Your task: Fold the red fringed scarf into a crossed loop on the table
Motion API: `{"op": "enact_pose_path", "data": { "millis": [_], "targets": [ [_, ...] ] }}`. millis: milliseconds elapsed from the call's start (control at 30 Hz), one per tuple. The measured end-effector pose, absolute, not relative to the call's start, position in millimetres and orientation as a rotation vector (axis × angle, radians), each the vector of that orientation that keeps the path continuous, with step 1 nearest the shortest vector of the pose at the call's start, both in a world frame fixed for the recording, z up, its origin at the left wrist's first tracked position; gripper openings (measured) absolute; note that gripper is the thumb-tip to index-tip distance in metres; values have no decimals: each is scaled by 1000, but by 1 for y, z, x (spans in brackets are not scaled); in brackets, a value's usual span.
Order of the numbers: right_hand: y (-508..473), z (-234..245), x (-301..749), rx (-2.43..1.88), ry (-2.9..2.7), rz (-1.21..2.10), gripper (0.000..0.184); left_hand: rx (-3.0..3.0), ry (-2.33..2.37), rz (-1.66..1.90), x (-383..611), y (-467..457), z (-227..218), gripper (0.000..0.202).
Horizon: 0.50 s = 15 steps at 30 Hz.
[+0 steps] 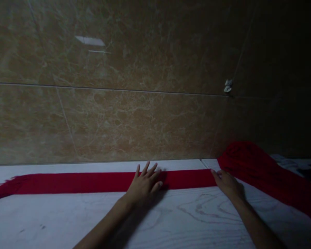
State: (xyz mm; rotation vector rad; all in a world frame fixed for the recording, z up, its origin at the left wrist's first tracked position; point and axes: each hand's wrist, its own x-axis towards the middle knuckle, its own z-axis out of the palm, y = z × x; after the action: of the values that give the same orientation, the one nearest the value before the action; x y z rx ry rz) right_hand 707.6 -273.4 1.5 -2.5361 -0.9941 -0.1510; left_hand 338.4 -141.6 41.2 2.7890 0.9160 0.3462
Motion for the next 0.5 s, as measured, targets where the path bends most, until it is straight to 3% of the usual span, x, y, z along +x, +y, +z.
{"op": "enact_pose_path", "data": {
  "millis": [233,500],
  "targets": [
    [-264,1,723,-2194,-852,112,39,2709,925,170,346,-148,20,75],
    [-261,6,701,-1487,-586,489,47,2711,942,268,346,-152,20,74]
  ]
}}
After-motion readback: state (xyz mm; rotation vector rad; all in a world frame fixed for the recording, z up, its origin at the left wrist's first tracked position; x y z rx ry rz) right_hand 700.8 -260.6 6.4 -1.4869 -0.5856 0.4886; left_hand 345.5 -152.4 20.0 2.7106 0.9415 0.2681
